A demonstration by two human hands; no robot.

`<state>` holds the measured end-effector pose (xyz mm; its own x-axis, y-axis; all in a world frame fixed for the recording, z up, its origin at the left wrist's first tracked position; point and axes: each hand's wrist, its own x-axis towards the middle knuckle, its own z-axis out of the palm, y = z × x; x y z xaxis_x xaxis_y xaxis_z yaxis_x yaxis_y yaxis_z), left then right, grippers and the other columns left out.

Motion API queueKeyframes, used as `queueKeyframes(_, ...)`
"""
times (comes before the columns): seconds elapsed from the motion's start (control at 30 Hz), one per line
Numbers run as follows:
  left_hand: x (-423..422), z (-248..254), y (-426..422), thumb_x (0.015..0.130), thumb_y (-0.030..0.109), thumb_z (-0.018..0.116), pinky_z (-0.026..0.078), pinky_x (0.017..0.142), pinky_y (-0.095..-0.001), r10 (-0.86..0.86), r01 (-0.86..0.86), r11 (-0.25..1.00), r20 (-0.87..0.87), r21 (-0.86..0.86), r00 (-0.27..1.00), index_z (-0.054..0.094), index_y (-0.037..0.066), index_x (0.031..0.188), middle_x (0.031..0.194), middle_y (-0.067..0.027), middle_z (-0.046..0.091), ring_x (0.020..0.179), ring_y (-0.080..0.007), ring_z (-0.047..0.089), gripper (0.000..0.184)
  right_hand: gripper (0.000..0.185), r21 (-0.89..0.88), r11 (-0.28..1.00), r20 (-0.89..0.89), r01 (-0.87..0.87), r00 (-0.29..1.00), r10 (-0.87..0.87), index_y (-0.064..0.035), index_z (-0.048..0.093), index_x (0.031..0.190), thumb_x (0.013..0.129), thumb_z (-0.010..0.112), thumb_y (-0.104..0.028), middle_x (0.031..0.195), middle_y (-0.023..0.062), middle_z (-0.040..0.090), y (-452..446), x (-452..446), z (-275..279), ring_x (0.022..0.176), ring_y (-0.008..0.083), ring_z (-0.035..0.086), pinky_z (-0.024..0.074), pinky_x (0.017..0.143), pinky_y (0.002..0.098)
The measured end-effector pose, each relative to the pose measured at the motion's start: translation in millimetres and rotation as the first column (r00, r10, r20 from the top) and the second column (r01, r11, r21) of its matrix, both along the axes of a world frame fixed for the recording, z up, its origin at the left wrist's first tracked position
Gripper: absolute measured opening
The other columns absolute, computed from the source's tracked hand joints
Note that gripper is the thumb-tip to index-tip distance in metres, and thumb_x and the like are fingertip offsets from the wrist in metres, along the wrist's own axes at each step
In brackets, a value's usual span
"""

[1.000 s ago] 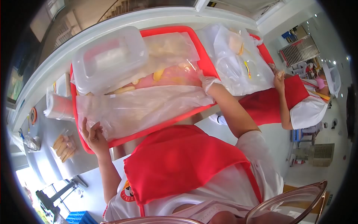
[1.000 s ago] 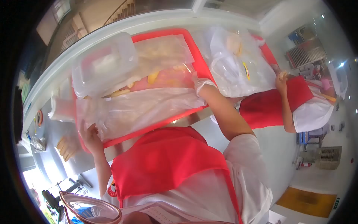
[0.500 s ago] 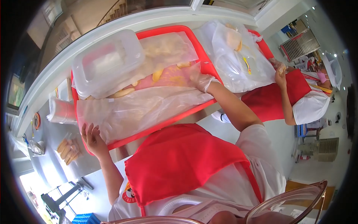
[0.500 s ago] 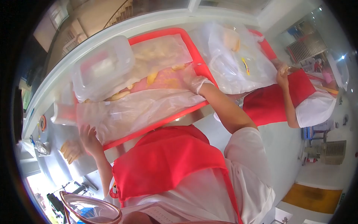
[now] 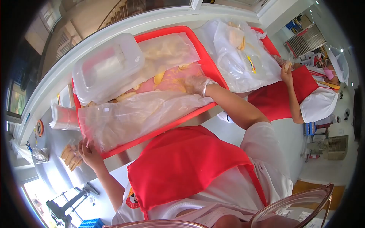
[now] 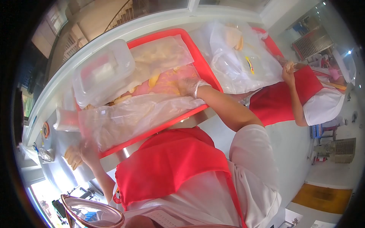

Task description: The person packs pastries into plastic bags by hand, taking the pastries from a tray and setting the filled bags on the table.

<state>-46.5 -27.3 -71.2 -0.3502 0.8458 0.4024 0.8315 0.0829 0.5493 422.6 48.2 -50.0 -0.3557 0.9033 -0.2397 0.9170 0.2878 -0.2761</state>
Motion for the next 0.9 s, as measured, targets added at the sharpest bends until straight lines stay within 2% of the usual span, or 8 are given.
queueKeyframes(0.13, -21, 7, -4, 0.075, -0.005, 0.049, 0.045, 0.069, -0.0268, 0.057, -0.053, 0.996, 0.054, -0.076, 0.997, 0.058, 0.003, 0.105, 0.112, -0.0133, 0.051, 0.092, -0.0215, 0.055, 0.032, 0.025, -0.049, 0.964, 0.262, 0.261, 0.935, -0.24, -0.0036, 0.056, 0.094, 0.071, 0.051, -0.013, 0.084, 0.0186, 0.06, 2, 2, 17, 0.074, 0.0322, 0.059, 0.0456, 0.064, 0.0409)
queueKeyframes(0.23, -20, 23, -5, 0.074, -0.007, 0.045, 0.044, 0.074, -0.028, 0.093, -0.094, 0.993, 0.007, 0.066, 0.996, 0.057, 0.001, 0.106, 0.112, -0.0129, 0.052, 0.099, -0.0242, 0.053, 0.035, 0.035, 0.415, 0.907, -0.027, 0.074, 0.997, -0.069, -0.0051, 0.049, 0.112, 0.078, 0.047, -0.016, 0.098, 0.0164, 0.059, -10, 15, 18, 0.091, 0.0328, 0.057, 0.0467, 0.078, 0.0368)
queueKeyframes(0.37, -9, 46, 2, 0.068, -0.011, 0.04, 0.042, 0.082, -0.0324, -0.143, 0.15, 0.957, -0.046, 0.25, 0.989, 0.056, -0.001, 0.104, 0.113, -0.014, 0.052, 0.103, -0.0289, 0.052, 0.041, 0.029, -0.08, 0.983, 0.415, 0.164, 0.902, -0.117, -0.004, 0.051, 0.108, 0.079, 0.045, -0.009, 0.106, 0.0184, 0.055, 29, 33, -24, 0.097, 0.0329, 0.055, 0.0459, 0.081, 0.0374)
queueKeyframes(0.47, 57, 90, 10, 0.063, -0.014, 0.038, 0.041, 0.085, -0.0341, -0.357, 0.368, 0.926, -0.124, 0.086, 0.926, 0.056, -0.002, 0.103, 0.11, -0.0161, 0.054, 0.103, -0.0313, 0.051, 0.046, 0.031, 0.084, 0.978, 0.33, 0.191, 0.921, -0.208, -0.0022, 0.048, 0.107, 0.077, 0.051, -0.011, 0.092, 0.0139, 0.059, 31, 56, 9, 0.089, 0.0286, 0.058, 0.0465, 0.071, 0.0334)
queueKeyframes(0.57, 102, 83, 22, 0.065, -0.009, 0.039, 0.044, 0.082, -0.0335, -0.592, 0.588, 0.803, -0.011, -0.094, 0.806, 0.056, 0.0, 0.104, 0.111, -0.0145, 0.054, 0.099, -0.0292, 0.053, 0.043, 0.035, 0.513, 0.798, -0.375, 0.317, 0.919, -0.124, -0.0026, 0.047, 0.108, 0.075, 0.057, -0.008, 0.091, 0.0112, 0.059, -6, 37, 62, 0.084, 0.0213, 0.058, 0.0473, 0.069, 0.0305)
queueKeyframes(0.63, 131, 80, 36, 0.067, -0.005, 0.041, 0.045, 0.079, -0.0363, -0.739, 0.737, 0.673, -0.016, -0.063, 0.673, 0.052, 0.001, 0.109, 0.113, -0.0144, 0.052, 0.093, -0.03, 0.055, 0.044, 0.039, -0.131, 0.746, -0.854, 0.652, 0.308, -0.419, -0.0043, 0.047, 0.109, 0.073, 0.062, -0.008, 0.089, 0.0088, 0.058, -14, 17, 86, 0.085, 0.0178, 0.056, 0.0475, 0.07, 0.0297)
queueKeyframes(0.73, 169, 61, 62, 0.068, -0.003, 0.042, 0.041, 0.085, -0.0384, -0.854, 0.854, 0.519, -0.007, 0.021, 0.52, 0.05, -0.002, 0.111, 0.114, -0.0186, 0.05, 0.099, -0.0346, 0.051, 0.044, 0.045, -0.128, 0.905, -0.98, 0.406, 0.09, -0.178, -0.0061, 0.047, 0.109, 0.068, 0.066, -0.004, 0.092, 0.0066, 0.055, -29, -20, 90, 0.084, 0.0136, 0.053, 0.0469, 0.071, 0.0281)
queueKeyframes(0.9, 208, 73, 78, 0.07, -0.005, 0.041, 0.041, 0.086, -0.0353, -0.811, 0.841, 0.475, 0.241, -0.26, 0.533, 0.051, 0.0, 0.111, 0.114, -0.018, 0.05, 0.104, -0.0322, 0.048, 0.042, 0.045, 0.173, 0.976, -0.773, 0.131, 0.632, 0.052, -0.0066, 0.048, 0.114, 0.072, 0.064, -0.007, 0.11, 0.0076, 0.05, -67, -76, 94, 0.101, 0.0195, 0.048, 0.0394, 0.085, 0.0308)
